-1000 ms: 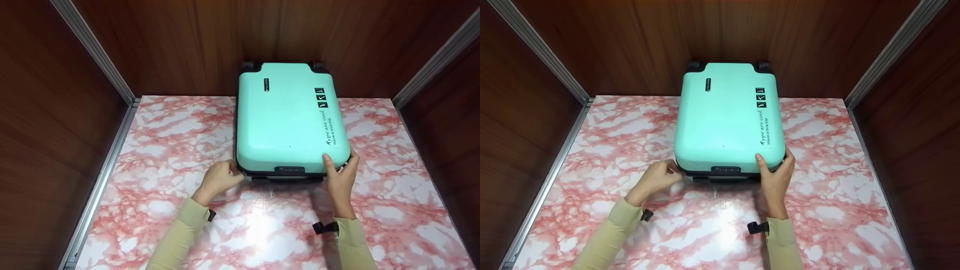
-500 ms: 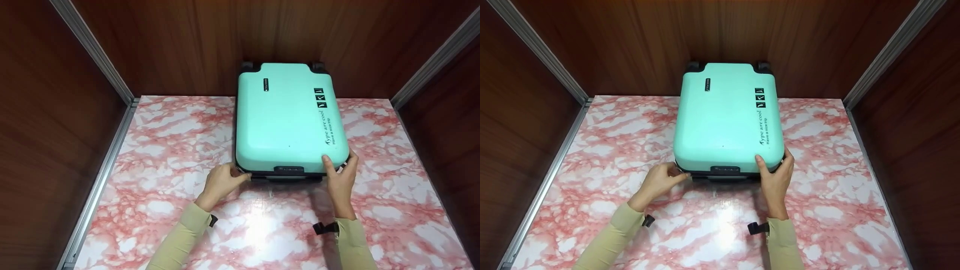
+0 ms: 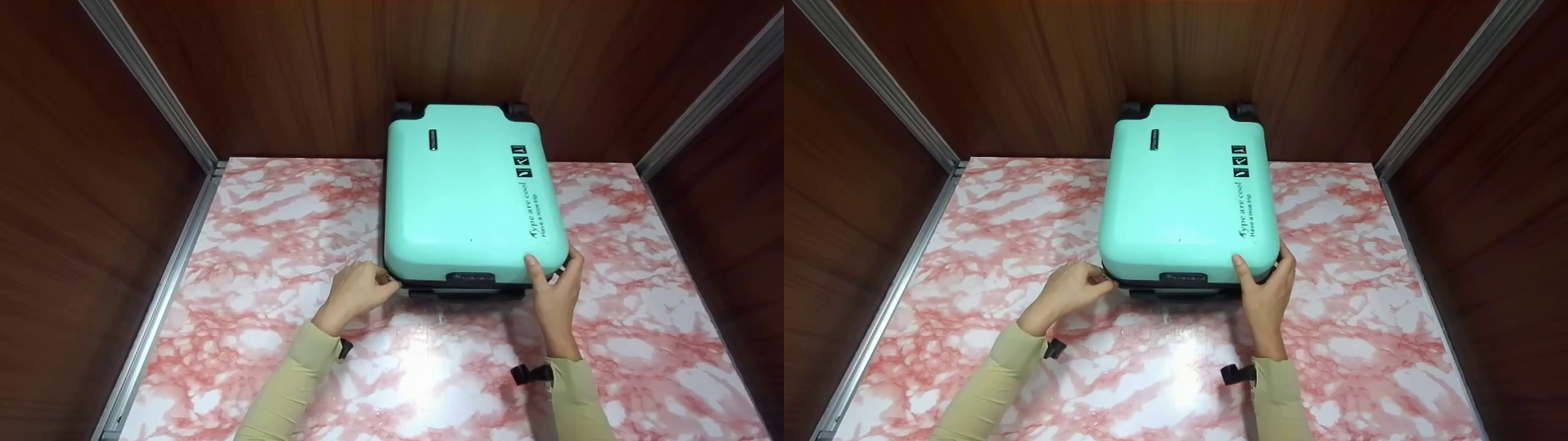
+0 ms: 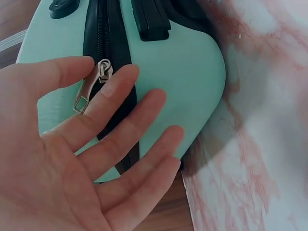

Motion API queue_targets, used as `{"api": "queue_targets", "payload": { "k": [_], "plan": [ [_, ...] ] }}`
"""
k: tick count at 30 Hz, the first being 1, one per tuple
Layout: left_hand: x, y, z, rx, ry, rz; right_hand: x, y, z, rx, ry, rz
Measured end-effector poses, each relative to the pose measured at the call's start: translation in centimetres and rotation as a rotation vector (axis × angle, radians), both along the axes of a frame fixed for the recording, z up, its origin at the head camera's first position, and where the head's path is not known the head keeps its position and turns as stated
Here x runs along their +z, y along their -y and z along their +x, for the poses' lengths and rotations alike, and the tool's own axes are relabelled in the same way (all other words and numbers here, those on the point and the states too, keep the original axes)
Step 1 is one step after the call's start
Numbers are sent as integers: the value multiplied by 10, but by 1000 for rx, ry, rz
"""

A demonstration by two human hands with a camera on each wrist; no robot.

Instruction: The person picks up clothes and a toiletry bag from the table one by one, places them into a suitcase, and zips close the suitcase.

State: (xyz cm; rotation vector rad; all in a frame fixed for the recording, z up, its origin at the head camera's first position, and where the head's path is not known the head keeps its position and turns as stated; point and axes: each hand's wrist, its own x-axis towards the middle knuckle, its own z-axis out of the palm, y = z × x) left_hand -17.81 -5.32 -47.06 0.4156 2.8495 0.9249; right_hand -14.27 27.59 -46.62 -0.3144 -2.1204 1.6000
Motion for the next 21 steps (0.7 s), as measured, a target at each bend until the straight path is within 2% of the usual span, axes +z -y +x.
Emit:
{"api": "queue_targets", "payload": {
  "k": [5, 11, 14, 21],
  "plan": [
    [3, 0, 1, 25, -7, -21, 0, 1, -1, -8, -6, 3],
    [3, -2, -1, 80, 58, -39, -1, 1, -1, 5, -12, 1],
    [3, -3, -2, 78, 63, -23, -2, 0, -1, 5, -17, -1],
    [8, -6, 1, 68, 22, 10, -1, 0, -1, -3, -7, -1]
  ]
}}
